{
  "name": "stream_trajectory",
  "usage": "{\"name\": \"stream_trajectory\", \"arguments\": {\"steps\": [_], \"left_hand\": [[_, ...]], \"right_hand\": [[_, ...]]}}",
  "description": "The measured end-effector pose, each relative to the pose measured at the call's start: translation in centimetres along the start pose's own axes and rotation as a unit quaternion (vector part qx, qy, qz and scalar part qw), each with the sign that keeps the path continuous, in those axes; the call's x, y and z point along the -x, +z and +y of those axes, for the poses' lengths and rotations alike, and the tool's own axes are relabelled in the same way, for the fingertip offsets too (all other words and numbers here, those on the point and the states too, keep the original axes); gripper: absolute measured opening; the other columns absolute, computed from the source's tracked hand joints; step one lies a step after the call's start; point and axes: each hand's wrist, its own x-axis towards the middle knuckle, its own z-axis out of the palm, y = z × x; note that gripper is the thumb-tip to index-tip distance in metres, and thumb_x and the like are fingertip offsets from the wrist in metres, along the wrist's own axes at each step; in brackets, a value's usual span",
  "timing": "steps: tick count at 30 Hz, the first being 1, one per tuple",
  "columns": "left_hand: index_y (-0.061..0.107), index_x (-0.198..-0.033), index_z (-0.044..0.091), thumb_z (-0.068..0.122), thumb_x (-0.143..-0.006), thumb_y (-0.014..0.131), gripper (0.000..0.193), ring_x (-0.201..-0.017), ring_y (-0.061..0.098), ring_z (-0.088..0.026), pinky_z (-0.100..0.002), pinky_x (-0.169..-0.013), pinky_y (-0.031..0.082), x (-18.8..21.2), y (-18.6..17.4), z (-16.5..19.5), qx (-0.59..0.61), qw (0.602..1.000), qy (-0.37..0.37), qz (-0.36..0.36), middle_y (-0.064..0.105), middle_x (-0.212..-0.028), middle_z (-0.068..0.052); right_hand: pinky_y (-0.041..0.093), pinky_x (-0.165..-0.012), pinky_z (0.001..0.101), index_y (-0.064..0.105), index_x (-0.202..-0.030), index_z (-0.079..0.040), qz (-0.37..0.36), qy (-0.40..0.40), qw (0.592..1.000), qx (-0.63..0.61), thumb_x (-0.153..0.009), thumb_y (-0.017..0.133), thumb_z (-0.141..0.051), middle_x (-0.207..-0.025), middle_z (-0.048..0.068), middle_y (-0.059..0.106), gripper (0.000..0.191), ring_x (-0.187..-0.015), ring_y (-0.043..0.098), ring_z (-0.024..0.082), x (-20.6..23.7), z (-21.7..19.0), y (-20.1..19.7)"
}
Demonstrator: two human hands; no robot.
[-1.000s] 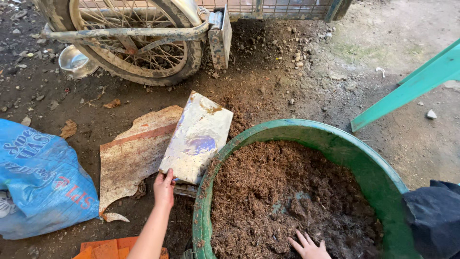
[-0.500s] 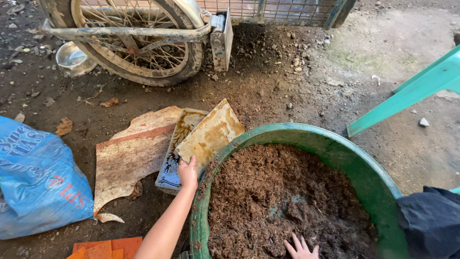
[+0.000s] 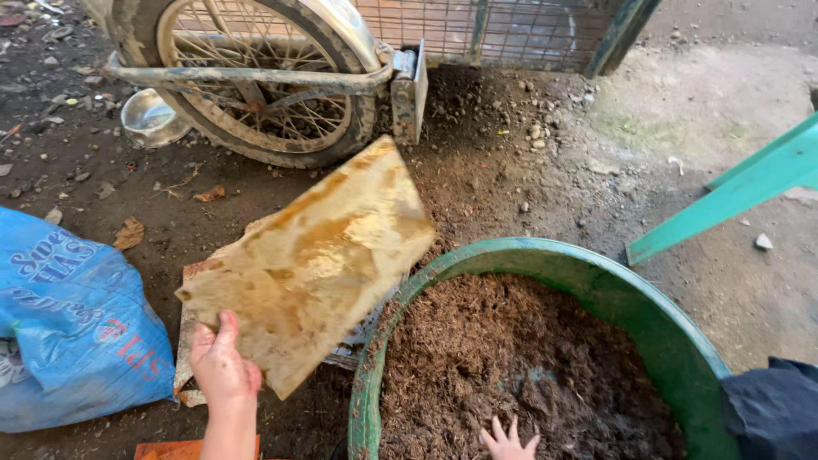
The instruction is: The person repeatedly scrapes a fibrous brown material from rectangular trays using their hands. They wipe the material into a large green tub and then place the cleaned trays onto a stack on the ground.
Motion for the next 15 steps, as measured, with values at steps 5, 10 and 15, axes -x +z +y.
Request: {"name": "stream_trajectory", "arguments": {"steps": [5,10,15], "left_hand": [[0.063,-0.121,0.023,0.029,-0.097,0.069,0.025,-0.062,0.054,-0.015,-0.031,-0.057,0.043,3.2,2.0,-2.6,-0.070,0.992,-0.058,-0.083,0.070,-0.117,-0.007],[0.075,-0.107,0.002,0.028,-0.101,0.060,0.030,-0.092,0.068,-0.023,-0.038,-0.089,0.057,6.3,5.7,-9.1,-0.226,0.943,-0.114,-0.216,0.076,-0.100,-0.014],[0.067,-0.122,0.005,0.022,-0.096,0.061,0.031,-0.098,0.068,-0.016,-0.033,-0.090,0.052,6.2,6.2,-15.4,-0.202,0.931,-0.089,-0.291,0.076,-0.112,-0.004]], "right_hand": [[0.009,-0.115,0.0737,0.009,-0.164,-0.035,0.004,0.053,0.998,-0.045,-0.087,0.052,-0.074,-0.171,0.005,-0.007,0.096,-0.155,0.002,0.043,0.5,-6.7,-1.2],[0.015,-0.113,0.0695,0.016,-0.160,-0.032,-0.012,0.051,0.997,-0.059,-0.083,0.056,-0.064,-0.166,0.006,0.003,0.093,-0.150,0.011,0.041,0.8,-7.2,-0.9],[0.020,-0.112,0.0652,0.023,-0.156,-0.029,-0.011,0.047,0.996,-0.073,-0.079,0.060,-0.054,-0.160,0.008,0.012,0.089,-0.146,0.019,0.039,1.1,-7.5,-0.6]]}}
